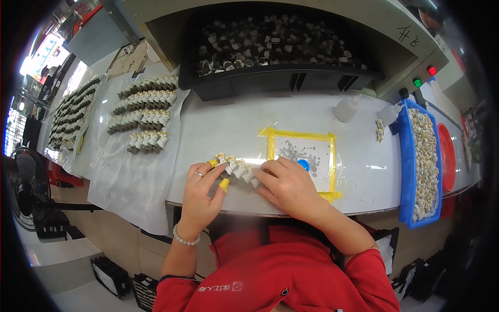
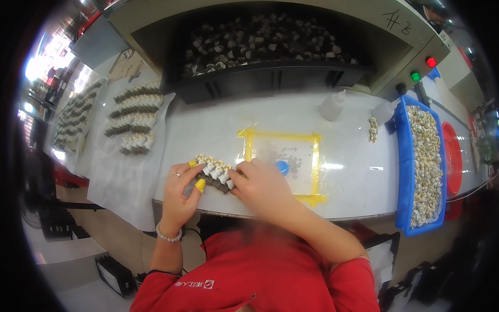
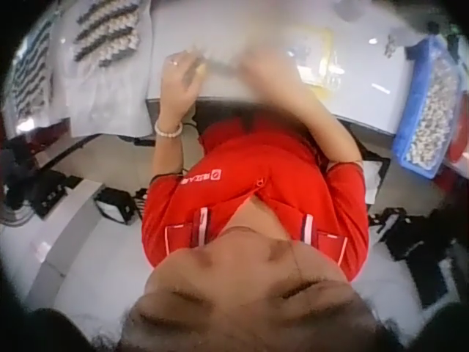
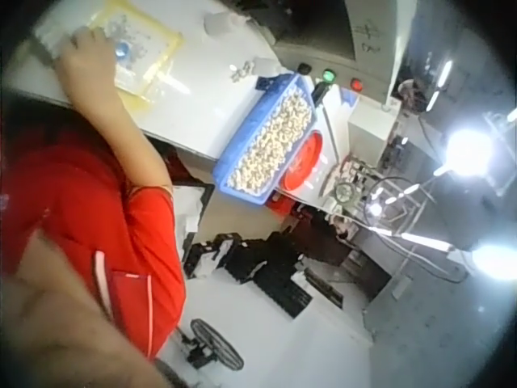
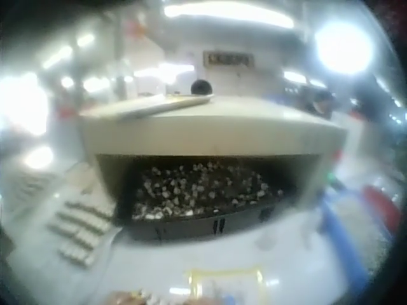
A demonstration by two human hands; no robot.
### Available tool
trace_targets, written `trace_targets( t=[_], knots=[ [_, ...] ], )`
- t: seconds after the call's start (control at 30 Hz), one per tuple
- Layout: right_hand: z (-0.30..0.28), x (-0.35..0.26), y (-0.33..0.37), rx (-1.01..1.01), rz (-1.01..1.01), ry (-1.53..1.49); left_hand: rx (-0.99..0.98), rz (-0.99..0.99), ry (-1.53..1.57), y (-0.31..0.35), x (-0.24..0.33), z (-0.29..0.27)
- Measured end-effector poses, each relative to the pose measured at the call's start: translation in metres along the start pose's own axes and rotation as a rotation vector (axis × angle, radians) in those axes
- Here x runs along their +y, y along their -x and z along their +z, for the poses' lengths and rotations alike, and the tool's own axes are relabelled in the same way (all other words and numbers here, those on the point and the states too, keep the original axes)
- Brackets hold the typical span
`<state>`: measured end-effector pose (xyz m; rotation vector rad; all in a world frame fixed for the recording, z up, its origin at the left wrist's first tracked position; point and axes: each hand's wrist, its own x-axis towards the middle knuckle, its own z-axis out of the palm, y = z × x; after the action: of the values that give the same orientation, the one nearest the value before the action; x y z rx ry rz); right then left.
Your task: The person assembles small components and plastic parts into finished assemblies at a factory workstation, applying adhesive or lubricant from a dispenser bottle.
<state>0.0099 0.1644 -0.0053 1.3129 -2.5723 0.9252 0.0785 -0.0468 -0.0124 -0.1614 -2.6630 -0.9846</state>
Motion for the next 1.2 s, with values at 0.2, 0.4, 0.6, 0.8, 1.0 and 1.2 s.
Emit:
trace_targets(
  t=[0.2,0.4,0.6,0.8,1.0,1.2],
  knots=[
    [0.002,0.001,0.001,-0.006,-0.012,-0.048,-0.004,-0.007,-0.009,-0.003,0.009,0.002],
    [0.004,0.002,0.0,-0.038,0.004,-0.17,-0.086,-0.035,-0.208,-0.004,0.028,0.008],
    [0.008,0.006,0.001,-0.046,-0.029,-0.164,-0.048,-0.062,-0.294,-0.006,0.034,0.021],
    [0.006,0.004,-0.002,-0.068,-0.052,-0.219,-0.029,-0.137,-0.251,-0.005,0.035,0.024],
    [0.001,0.002,0.007,-0.049,-0.023,-0.219,0.048,-0.126,-0.28,-0.001,0.034,0.041],
    [-0.023,-0.006,0.034,-0.007,0.018,-0.246,0.062,-0.1,-0.216,-0.004,0.037,0.041]
  ],
)
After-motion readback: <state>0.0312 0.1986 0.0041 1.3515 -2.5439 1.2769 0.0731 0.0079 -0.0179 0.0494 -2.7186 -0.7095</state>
